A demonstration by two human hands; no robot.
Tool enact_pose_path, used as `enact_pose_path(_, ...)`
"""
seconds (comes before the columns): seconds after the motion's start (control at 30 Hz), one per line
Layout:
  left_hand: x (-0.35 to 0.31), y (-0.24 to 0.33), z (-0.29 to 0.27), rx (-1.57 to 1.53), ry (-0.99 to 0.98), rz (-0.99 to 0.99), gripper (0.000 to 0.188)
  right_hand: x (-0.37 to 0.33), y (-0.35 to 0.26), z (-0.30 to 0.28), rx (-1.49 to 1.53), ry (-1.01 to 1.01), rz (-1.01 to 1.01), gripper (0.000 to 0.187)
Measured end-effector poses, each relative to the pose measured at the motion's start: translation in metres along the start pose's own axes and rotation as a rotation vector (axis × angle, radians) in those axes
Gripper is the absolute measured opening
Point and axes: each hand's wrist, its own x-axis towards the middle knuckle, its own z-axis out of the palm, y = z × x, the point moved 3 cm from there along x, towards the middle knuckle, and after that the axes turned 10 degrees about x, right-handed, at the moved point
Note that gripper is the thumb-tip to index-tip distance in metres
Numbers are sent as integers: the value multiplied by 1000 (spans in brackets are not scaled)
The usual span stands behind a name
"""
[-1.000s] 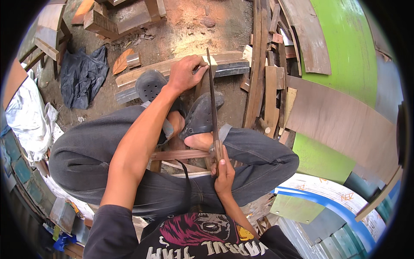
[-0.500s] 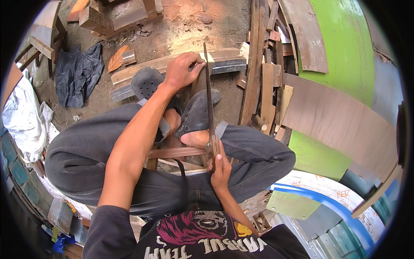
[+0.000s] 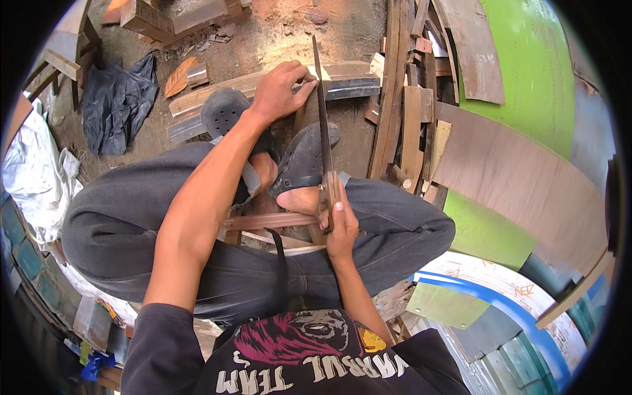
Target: The person sits cross-legged and uses a metal file to sharpen the edge of a long, thin metal blade. They hold the blade steady with their left hand and repeatedly stroke the file along the edge with their right hand.
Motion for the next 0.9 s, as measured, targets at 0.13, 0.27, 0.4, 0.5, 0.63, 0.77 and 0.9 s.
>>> enact_pose_path(0.13, 1, 4, -1, 43, -52, -43, 16, 63, 1, 15, 3, -69, -16, 50)
enact_pose_path(0.27, 6, 7, 4, 87, -83, -73, 17, 99, -17, 33, 45, -41, -28, 48)
enact_pose_path(0.4, 8, 12, 4, 132, -112, -91, 20, 76, -36, 24, 45, 4, -11, 46)
enact_pose_path(0.5, 6, 5, 4, 140, -93, -81, 21, 25, -64, 12, 152, 34, -18, 45)
enact_pose_path(0.63, 4, 1, 9, 47, -128, -79, 25, -54, -80, -31, 171, 121, -130, 44)
enact_pose_path(0.77, 16, 6, 23, 25, -251, -3, 50, -98, -76, -71, 171, 247, -317, 43)
enact_pose_path(0.9, 24, -10, 33, -12, -477, -65, 75, -109, -76, -90, 184, 339, -384, 43)
